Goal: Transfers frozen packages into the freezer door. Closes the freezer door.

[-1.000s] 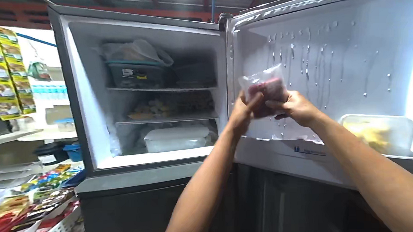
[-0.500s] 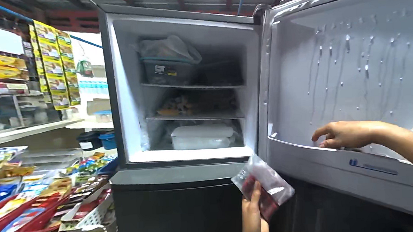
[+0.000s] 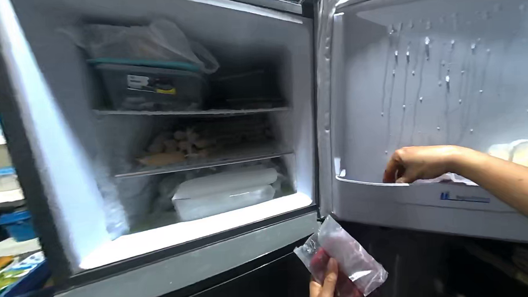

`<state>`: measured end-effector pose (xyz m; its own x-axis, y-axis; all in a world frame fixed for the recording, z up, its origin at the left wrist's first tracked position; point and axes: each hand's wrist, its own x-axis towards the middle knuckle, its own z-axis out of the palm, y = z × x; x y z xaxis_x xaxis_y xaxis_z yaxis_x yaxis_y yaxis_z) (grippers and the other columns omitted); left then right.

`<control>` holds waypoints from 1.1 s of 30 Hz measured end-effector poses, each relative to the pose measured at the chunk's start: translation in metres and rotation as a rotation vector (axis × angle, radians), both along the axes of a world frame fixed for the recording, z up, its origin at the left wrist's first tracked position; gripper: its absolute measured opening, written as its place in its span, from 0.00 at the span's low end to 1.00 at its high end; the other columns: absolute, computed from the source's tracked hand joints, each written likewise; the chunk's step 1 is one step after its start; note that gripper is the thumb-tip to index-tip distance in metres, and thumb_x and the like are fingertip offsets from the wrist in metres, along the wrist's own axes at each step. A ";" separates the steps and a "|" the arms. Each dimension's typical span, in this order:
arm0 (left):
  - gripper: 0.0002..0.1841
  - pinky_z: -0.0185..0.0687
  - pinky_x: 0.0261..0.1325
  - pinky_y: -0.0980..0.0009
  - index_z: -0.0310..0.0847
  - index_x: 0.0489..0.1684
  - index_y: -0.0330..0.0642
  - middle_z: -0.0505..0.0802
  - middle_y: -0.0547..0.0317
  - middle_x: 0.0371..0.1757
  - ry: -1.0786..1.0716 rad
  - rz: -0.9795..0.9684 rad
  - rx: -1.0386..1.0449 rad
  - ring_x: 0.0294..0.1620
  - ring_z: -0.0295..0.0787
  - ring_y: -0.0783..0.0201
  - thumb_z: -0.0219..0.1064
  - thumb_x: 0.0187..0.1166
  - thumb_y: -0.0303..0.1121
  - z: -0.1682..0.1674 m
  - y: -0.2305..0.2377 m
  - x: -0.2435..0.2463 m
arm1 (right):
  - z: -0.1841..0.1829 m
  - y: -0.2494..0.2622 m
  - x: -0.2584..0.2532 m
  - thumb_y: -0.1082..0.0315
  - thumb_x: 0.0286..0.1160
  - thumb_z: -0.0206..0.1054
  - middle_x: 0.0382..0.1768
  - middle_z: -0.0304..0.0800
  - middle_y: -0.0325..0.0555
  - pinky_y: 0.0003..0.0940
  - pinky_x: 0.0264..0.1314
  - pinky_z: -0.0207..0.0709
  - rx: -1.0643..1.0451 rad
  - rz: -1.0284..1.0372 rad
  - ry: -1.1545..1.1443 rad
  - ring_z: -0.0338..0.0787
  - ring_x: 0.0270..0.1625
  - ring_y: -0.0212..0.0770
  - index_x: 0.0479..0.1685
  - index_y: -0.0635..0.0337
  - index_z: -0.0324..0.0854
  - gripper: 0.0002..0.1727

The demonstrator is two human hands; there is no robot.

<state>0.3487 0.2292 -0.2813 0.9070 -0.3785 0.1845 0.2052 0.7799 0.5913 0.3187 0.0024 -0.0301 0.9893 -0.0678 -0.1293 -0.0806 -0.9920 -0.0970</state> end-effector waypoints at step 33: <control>0.10 0.93 0.44 0.69 0.75 0.50 0.40 0.96 0.60 0.33 0.027 -0.068 0.013 0.34 0.96 0.68 0.47 0.88 0.22 0.003 -0.003 -0.014 | -0.008 -0.009 0.028 0.82 0.72 0.69 0.38 0.94 0.51 0.35 0.46 0.84 0.174 0.217 0.078 0.90 0.37 0.36 0.55 0.69 0.87 0.13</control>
